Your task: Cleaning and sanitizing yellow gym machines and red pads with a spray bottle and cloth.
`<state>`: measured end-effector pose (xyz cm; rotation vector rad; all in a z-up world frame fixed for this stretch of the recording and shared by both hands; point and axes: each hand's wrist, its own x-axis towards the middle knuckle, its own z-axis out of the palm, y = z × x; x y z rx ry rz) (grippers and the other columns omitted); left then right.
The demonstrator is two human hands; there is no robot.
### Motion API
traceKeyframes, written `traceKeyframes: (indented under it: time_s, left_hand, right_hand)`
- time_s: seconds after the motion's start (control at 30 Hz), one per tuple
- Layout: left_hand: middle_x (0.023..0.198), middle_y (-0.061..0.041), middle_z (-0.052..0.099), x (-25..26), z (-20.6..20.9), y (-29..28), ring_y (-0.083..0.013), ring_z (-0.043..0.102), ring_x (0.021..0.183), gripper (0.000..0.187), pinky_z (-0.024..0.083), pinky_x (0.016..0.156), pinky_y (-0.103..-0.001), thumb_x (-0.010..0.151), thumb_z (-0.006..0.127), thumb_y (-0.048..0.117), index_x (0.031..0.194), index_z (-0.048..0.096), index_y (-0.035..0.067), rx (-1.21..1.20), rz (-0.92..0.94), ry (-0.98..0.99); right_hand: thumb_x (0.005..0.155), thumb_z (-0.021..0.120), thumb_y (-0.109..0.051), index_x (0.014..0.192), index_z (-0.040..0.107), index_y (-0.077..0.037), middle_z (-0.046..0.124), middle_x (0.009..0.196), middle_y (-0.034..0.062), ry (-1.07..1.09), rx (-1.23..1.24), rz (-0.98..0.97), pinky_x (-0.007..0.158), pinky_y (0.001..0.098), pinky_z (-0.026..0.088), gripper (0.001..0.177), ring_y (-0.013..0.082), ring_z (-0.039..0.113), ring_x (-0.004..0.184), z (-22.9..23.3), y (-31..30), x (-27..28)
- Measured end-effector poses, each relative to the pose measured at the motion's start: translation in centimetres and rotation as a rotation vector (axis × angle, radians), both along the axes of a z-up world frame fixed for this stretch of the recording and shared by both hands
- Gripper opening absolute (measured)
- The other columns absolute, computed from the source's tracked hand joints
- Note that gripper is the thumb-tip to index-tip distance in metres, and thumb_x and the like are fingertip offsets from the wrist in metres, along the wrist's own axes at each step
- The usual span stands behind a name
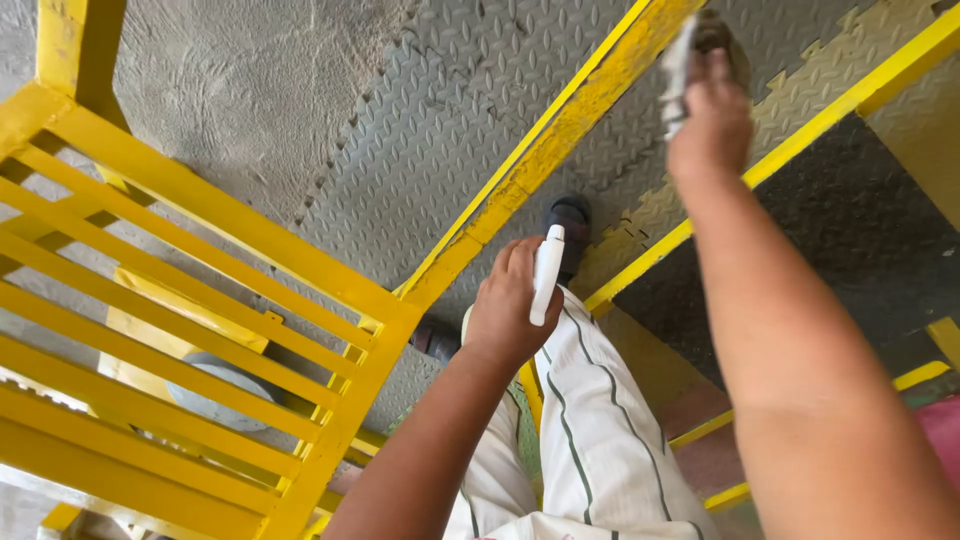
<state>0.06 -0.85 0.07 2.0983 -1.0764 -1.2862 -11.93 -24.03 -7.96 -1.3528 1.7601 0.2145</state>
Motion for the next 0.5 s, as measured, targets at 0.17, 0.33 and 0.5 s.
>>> traceKeyframes:
  time_s: [0.17, 0.33, 0.5]
  left_hand:
    - [0.125, -0.02, 0.06, -0.7, 0.6, -2.6, -0.0425, 0.061, 0.113, 0.049, 0.053, 0.094, -0.05, 0.084, 0.07, 0.016, 0.129, 0.054, 0.006, 0.05, -0.002, -0.002]
    - [0.115, -0.021, 0.058, -1.6, -0.9, -4.0, -0.0447, 0.061, 0.107, 0.044, 0.054, 0.089, -0.051, 0.081, 0.069, 0.015, 0.12, 0.054, 0.004, 0.028, -0.054, -0.086]
    - [0.13, -0.023, 0.056, -1.5, 0.0, -5.6, -0.0446, 0.062, 0.109, 0.061, 0.053, 0.092, -0.052, 0.081, 0.072, 0.019, 0.134, 0.047, 0.005, 0.183, 0.0, -0.098]
  right_hand:
    - [0.098, 0.065, -0.01, 0.158, 0.049, -0.021, 0.048, 0.162, 0.0111, 0.186, -0.5, 0.612, 0.117, 0.0442, 0.042, 0.063, 0.0372, 0.051, 0.138, -7.9, 0.5, -12.3]
    - [0.116, 0.048, -0.024, 0.146, 0.059, -0.021, 0.051, 0.159, 0.0086, 0.091, -0.276, 0.531, 0.12, 0.0405, 0.041, 0.032, 0.0311, 0.053, 0.142, -7.0, 6.0, -14.9]
    - [0.097, 0.038, -0.008, 0.148, 0.055, -0.021, 0.049, 0.155, 0.0074, -0.095, 0.08, 0.297, 0.116, 0.0384, 0.039, 0.055, 0.0294, 0.053, 0.138, -4.1, 11.4, -14.6]
